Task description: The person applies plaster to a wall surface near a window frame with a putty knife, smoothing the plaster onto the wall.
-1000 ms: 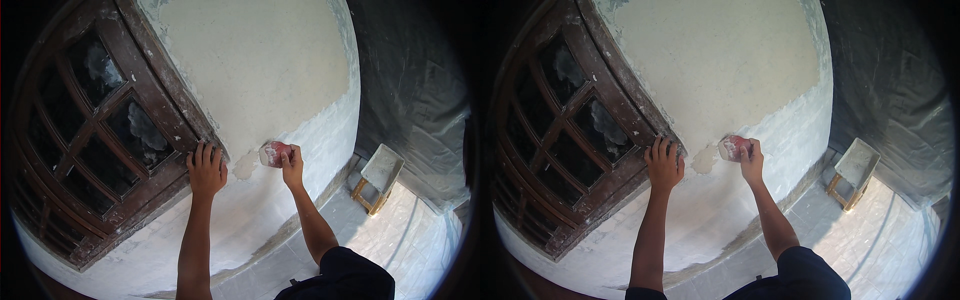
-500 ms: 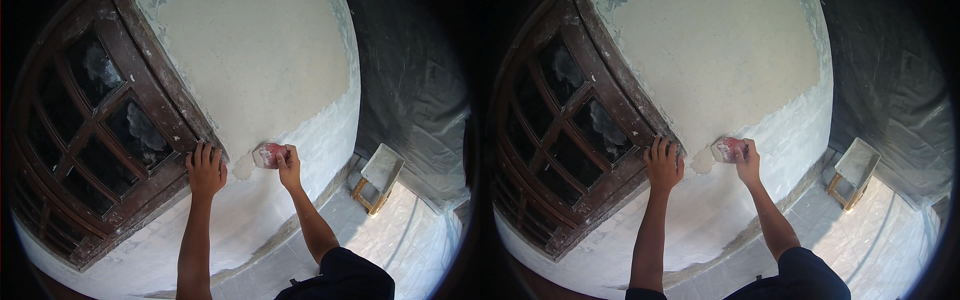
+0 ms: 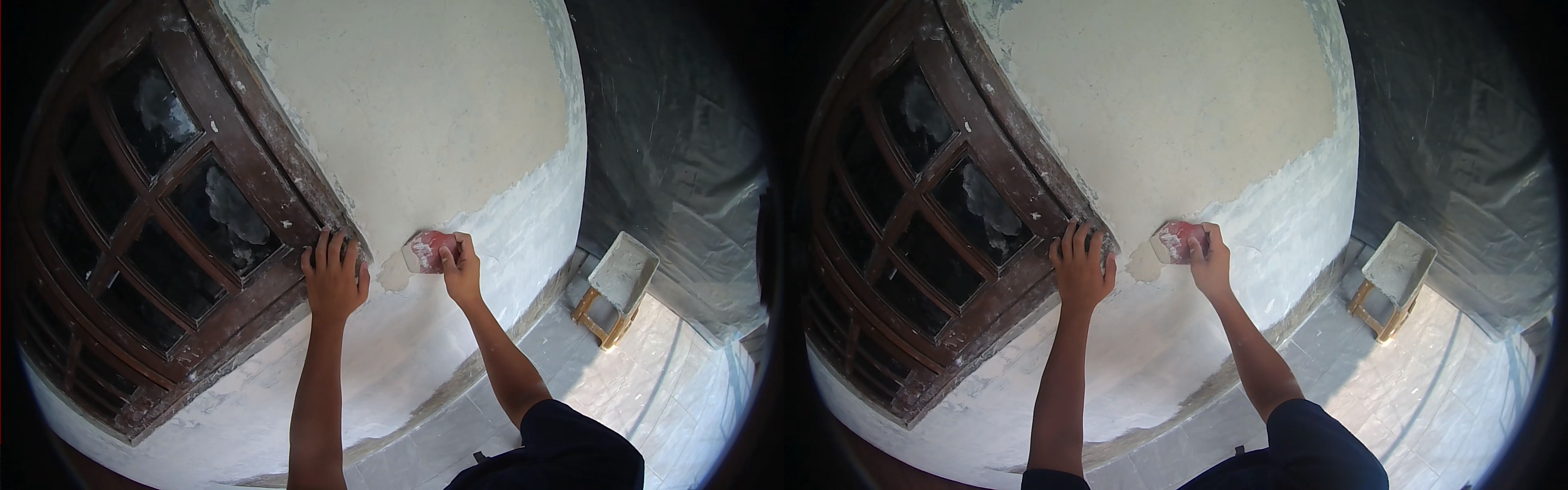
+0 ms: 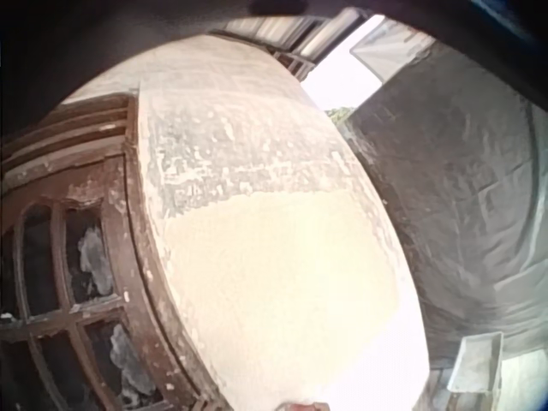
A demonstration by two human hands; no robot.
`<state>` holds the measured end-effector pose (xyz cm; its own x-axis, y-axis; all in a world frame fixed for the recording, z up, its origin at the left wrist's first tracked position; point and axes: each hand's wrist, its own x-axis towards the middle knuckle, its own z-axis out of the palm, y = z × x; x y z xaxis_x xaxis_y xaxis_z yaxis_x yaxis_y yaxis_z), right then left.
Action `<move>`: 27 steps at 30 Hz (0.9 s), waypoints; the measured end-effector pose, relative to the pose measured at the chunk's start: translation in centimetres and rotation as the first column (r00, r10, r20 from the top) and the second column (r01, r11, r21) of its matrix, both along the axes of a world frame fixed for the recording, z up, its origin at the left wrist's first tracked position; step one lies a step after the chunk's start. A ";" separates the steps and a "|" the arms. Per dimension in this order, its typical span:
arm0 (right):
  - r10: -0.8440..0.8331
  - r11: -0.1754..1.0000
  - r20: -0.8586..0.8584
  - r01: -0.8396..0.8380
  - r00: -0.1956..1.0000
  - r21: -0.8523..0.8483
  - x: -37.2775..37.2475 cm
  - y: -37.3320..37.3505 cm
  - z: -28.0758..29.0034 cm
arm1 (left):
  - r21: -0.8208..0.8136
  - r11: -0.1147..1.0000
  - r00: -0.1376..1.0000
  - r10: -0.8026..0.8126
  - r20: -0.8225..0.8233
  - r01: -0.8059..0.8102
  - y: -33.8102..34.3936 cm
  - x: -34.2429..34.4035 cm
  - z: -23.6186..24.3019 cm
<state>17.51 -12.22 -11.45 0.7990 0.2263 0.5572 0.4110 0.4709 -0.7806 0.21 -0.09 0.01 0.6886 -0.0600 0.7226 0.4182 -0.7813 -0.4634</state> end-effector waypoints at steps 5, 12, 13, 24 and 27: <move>-0.049 0.995 -0.117 0.059 0.992 0.085 0.9 -0.7 -1.6 | -0.022 1.000 1.000 0.000 -0.007 0.000 -0.2 0.1 0.1; -0.023 1.000 0.007 0.023 1.000 -0.010 0.4 -0.3 -0.6 | -0.014 1.000 1.000 0.001 -0.007 -0.001 0.0 0.1 0.0; -0.035 0.999 -0.045 0.036 0.998 0.010 1.1 -0.4 -1.2 | -0.017 1.000 1.000 -0.001 -0.004 0.001 -0.1 0.1 0.0; -0.056 0.998 0.032 0.058 0.998 -0.036 1.6 -1.1 0.4 | -0.021 1.000 1.000 -0.008 0.000 0.008 -0.1 0.0 0.1; -0.033 0.992 -0.101 0.045 0.994 0.116 1.8 -2.1 0.8 | -0.029 1.000 1.000 -0.008 0.003 0.008 -0.2 0.0 0.0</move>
